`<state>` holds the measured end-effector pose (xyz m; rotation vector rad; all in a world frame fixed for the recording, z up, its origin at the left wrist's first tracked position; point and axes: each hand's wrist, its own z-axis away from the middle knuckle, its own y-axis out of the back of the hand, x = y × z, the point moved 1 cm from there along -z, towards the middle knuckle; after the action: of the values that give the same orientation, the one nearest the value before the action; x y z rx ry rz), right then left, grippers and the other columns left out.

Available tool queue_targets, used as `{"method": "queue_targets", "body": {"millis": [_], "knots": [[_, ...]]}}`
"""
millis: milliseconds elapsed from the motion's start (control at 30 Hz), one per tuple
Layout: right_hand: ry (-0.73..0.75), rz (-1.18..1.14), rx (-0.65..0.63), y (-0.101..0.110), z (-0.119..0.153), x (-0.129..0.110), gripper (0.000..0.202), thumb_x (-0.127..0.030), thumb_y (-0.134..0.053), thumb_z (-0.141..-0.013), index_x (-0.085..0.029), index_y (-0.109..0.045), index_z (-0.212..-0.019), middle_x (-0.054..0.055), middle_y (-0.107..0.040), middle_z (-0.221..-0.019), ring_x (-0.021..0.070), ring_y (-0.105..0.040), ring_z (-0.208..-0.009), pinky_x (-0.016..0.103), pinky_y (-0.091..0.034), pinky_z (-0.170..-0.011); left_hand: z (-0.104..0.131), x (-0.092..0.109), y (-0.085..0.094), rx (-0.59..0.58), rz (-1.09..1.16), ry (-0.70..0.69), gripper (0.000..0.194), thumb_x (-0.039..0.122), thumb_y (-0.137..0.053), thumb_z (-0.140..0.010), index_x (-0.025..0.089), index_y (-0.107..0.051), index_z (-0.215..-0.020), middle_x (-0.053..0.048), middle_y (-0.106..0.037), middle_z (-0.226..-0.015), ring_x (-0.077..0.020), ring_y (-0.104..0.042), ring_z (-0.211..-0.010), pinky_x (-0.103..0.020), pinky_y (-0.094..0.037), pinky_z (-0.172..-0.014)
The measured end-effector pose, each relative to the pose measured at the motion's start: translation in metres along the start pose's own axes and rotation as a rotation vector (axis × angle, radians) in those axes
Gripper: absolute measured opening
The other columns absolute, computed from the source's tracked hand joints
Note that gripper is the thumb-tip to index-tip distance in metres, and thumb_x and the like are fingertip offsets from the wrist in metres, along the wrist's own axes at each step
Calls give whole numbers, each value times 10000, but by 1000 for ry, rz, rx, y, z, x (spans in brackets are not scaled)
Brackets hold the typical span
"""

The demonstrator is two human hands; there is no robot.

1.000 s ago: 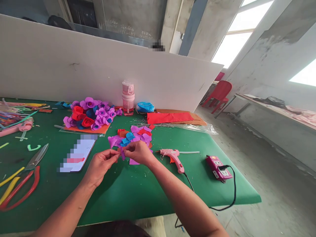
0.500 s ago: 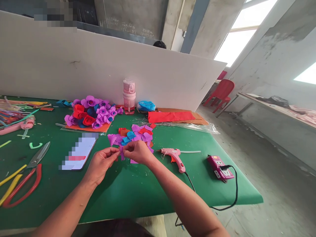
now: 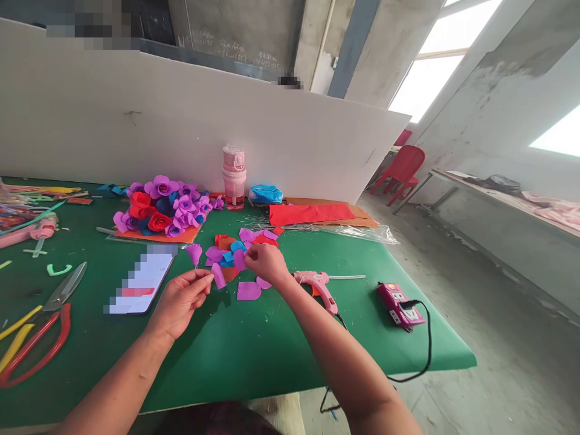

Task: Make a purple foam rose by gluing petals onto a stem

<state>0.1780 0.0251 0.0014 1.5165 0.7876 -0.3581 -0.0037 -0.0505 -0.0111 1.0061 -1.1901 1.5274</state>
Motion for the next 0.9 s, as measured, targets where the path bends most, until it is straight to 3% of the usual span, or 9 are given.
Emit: {"method": "queue_targets", "body": {"millis": [100,200,367,533,633,700,800,900], "knots": [[40,99,71,3,4,-3,211,-132,-513,-779,-183,-681,-895,35,-700,-801,160,-603,-696,260,-421,-631,-1,0,0,13,22,-1,262,361,-743,-629,130,-646,-705,44,-497,-532,-11,-279,-386,-182,-164,-388],[167,-105,0,-2,24,-21,169,-217,-516,-841,-203,-644,-950,16,-690,-845,128,-597,-678,238,-448,-637,-2,-1,0,42,33,17,276,363,-757,-612,130,-653,-716,47,-486,-522,-17,-287,-398,-179,-161,-384],[282,-104,-53,-21,53,-44,477,-277,-694,-713,-226,-516,-1153,56,-640,-1016,171,-598,-806,286,-465,-682,0,-3,-2,-1,22,40,289,367,-753,-617,127,-675,-759,44,-479,-510,-29,-293,-418,-179,-154,-382],[103,-341,-112,-38,57,-36,422,-269,-634,-748,-206,-509,-1146,10,-636,-860,103,-523,-583,226,-405,-541,7,3,-4,-38,-22,-1,245,359,-727,-648,139,-669,-739,43,-484,-509,-37,-318,-427,-180,-192,-395],[-47,-574,-257,-37,63,-31,216,-342,-572,-801,-165,-598,-923,-19,-603,-649,78,-452,-464,198,-334,-448,10,9,-4,-10,-24,-48,235,360,-715,-667,142,-663,-738,46,-480,-521,-31,-306,-420,-184,-186,-396],[-121,-642,-297,-30,71,-28,255,-401,-555,-815,-154,-619,-796,-15,-588,-570,75,-423,-420,200,-307,-418,11,12,-1,36,-2,-72,236,359,-715,-667,139,-656,-728,47,-476,-528,-24,-290,-411,-185,-177,-394],[-133,-630,-223,-14,83,-19,307,-441,-538,-833,-159,-649,-790,-8,-601,-551,77,-413,-393,211,-312,-413,11,12,6,130,41,-79,251,354,-733,-641,132,-653,-726,54,-464,-526,-17,-273,-402,-184,-164,-387],[-109,-474,-86,5,92,-3,335,-441,-470,-883,-171,-667,-863,6,-626,-580,103,-461,-417,233,-364,-442,12,10,14,225,96,-83,264,347,-749,-617,134,-656,-742,65,-446,-523,-17,-276,-408,-177,-169,-386]]}}
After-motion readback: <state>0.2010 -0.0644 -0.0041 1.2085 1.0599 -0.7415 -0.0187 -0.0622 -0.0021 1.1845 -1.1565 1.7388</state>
